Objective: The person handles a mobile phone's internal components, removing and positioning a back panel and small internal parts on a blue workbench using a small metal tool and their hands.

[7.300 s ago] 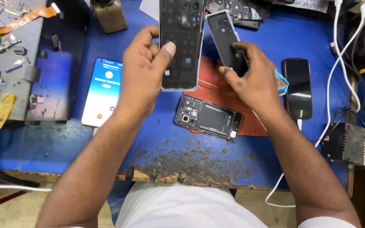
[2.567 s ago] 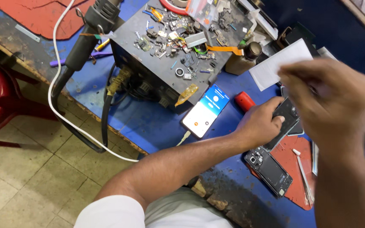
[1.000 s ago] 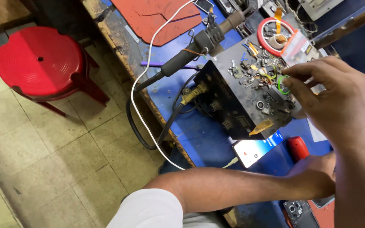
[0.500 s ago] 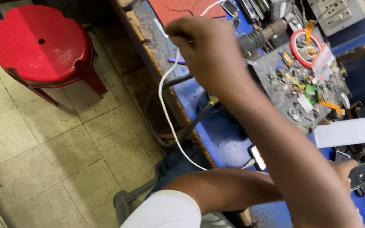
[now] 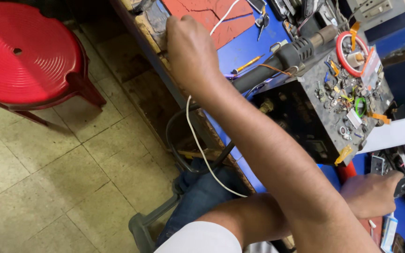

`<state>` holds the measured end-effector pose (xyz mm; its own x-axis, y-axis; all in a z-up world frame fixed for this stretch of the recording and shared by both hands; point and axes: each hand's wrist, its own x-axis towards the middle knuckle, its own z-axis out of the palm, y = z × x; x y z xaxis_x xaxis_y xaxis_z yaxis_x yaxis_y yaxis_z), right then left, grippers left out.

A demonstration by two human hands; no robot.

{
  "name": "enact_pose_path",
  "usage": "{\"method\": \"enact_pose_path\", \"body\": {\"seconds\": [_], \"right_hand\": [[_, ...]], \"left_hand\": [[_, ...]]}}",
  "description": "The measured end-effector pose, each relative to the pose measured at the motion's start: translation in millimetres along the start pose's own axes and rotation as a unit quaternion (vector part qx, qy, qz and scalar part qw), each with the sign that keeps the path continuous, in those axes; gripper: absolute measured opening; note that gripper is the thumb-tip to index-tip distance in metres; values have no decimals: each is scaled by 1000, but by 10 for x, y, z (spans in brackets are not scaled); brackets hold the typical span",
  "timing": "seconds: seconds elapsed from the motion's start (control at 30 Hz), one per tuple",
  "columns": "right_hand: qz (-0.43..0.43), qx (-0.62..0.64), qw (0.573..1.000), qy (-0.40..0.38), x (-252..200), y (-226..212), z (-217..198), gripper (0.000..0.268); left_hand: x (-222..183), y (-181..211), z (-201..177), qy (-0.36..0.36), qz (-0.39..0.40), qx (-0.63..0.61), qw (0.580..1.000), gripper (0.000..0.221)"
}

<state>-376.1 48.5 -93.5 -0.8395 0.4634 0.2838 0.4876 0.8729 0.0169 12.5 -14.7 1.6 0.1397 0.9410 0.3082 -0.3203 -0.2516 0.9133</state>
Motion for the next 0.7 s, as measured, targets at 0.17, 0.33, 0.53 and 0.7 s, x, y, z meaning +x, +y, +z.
{"method": "enact_pose_path", "body": {"seconds": [0.17, 0.33, 0.53, 0.7], "right_hand": [[29, 57, 998, 1, 88, 117, 20, 19], [25, 58, 998, 9, 105, 209, 65, 19], [88, 115, 989, -31, 138, 280, 40, 29], [102, 61, 993, -2, 94, 326, 84, 21]], "left_hand": [[13, -9, 2, 0, -8, -12, 1000, 46], [65, -62, 65, 7, -9, -2, 1000, 44], [68, -69, 26, 1, -12, -8, 1000, 41], [26, -26, -20, 2, -15, -21, 1000, 41]]}}
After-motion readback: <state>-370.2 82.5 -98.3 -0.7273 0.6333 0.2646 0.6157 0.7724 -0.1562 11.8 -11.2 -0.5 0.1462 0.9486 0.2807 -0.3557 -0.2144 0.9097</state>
